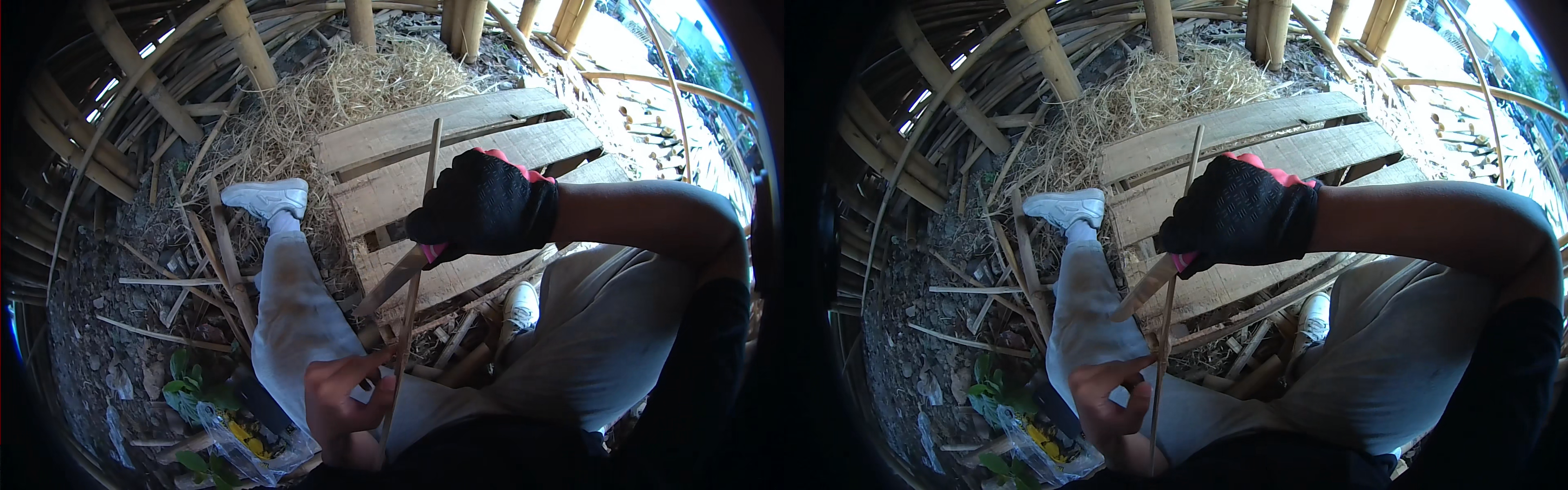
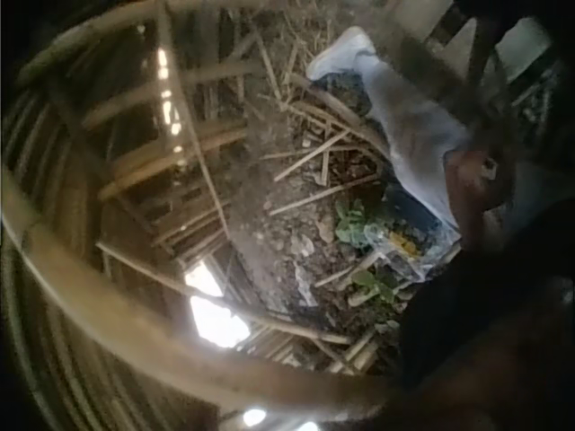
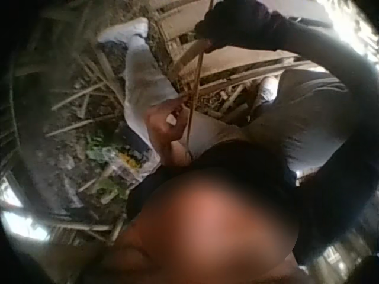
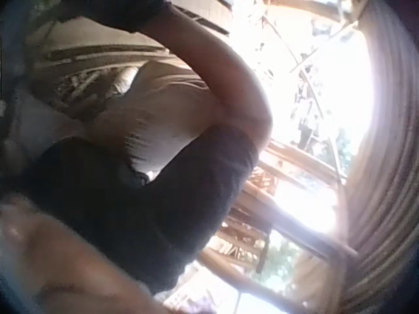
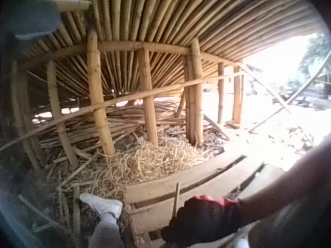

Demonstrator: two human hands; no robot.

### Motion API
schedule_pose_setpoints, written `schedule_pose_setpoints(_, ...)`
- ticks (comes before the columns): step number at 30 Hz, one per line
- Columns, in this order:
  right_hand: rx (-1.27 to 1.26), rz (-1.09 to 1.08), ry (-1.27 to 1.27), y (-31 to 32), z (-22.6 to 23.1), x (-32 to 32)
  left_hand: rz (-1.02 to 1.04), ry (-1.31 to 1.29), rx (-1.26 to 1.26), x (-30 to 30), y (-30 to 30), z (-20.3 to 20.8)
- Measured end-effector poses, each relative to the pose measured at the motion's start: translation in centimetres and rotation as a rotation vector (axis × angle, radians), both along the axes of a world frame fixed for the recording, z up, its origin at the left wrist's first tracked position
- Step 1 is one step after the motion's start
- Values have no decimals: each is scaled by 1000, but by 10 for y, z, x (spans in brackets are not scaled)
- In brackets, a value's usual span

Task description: The person sits on the ground and uses a knife to shave and smooth a thin bamboo stick. They hold the stick with one hand and repeatedly scrape along its length with the knife in the other hand, rotating the stick to work different sides.

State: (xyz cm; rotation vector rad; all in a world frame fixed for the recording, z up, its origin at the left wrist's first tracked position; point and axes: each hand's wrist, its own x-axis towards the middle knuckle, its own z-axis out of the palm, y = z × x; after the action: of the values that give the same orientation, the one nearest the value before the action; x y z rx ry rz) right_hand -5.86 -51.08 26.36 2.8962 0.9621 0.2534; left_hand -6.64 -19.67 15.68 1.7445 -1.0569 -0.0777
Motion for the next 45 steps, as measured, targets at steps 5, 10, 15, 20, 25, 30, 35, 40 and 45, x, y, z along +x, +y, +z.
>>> schedule_pose_setpoints(5, 96, 12, 73, -2, -23, 7, 146, 52, -260, -3, -5, -1)
schedule_pose_setpoints(10, 96, -58, 83, -8, -19, 0, 264, 334, 94, -35, -17, 26)
schedule_pose_setpoints(15, 62, -39, -5, -8, -10, 5, 20, 598, 314, -37, -6, 23)
schedule_pose_setpoints(20, 5, -75, -121, -9, 10, 10, -99, 993, 119, -35, -5, 24)
schedule_pose_setpoints(25, 55, -58, -203, -12, 21, 9, -215, 867, 89, -24, 1, 24)
schedule_pose_setpoints(30, 6, -24, -366, -11, 18, 13, -120, 760, -77, -31, -8, 13)
schedule_pose_setpoints(35, 117, 39, -329, -2, 20, 12, -320, 1375, -474, -31, -13, 13)
schedule_pose_setpoints(40, 65, -89, -260, 15, 34, -10, -537, 1736, -595, -20, -13, -9)
schedule_pose_setpoints(45, 372, -139, -319, 14, 35, -19, -633, 1673, -722, -16, -7, -9)
